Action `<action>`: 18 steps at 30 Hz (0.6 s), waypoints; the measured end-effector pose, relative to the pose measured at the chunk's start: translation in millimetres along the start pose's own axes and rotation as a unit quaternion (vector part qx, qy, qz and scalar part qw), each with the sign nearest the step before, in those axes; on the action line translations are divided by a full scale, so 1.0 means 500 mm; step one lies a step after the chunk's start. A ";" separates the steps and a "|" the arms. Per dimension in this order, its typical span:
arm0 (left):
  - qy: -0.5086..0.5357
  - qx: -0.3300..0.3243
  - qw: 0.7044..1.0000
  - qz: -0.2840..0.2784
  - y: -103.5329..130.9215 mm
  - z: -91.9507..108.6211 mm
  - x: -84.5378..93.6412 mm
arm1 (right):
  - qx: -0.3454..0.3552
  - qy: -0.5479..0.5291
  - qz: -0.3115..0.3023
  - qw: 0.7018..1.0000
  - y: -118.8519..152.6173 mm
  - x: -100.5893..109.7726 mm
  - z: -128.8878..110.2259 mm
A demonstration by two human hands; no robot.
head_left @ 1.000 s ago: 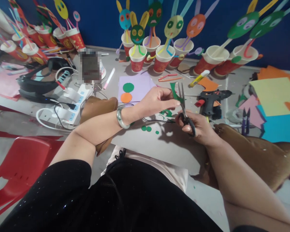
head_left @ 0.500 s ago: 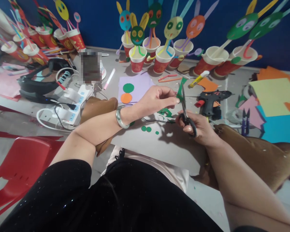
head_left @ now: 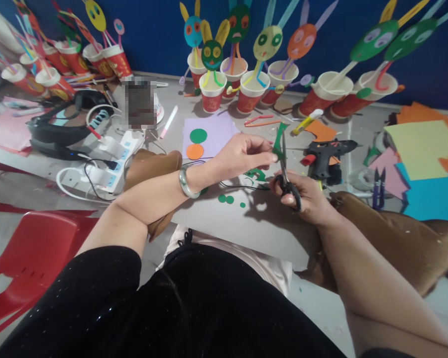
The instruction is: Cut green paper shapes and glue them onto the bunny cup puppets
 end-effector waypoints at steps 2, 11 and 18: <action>-0.002 0.000 1.000 0.001 0.000 0.000 0.001 | -0.003 -0.005 0.002 1.000 0.000 0.001 0.002; 0.006 0.007 1.000 0.008 0.000 0.002 0.004 | -0.006 -0.016 0.003 1.000 0.003 0.003 0.005; 0.015 -0.005 1.000 0.009 0.001 0.009 0.007 | 0.002 -0.029 0.010 1.000 0.006 0.004 0.007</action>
Point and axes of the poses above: each hand's wrist, its own y-axis away from the middle knuckle, its own x-axis out of the back of the hand, z = x × y, the point moved 9 cm from there along -y, towards the middle knuckle, and after that the axes turned 7 degrees about x, right-handed, at the moved point
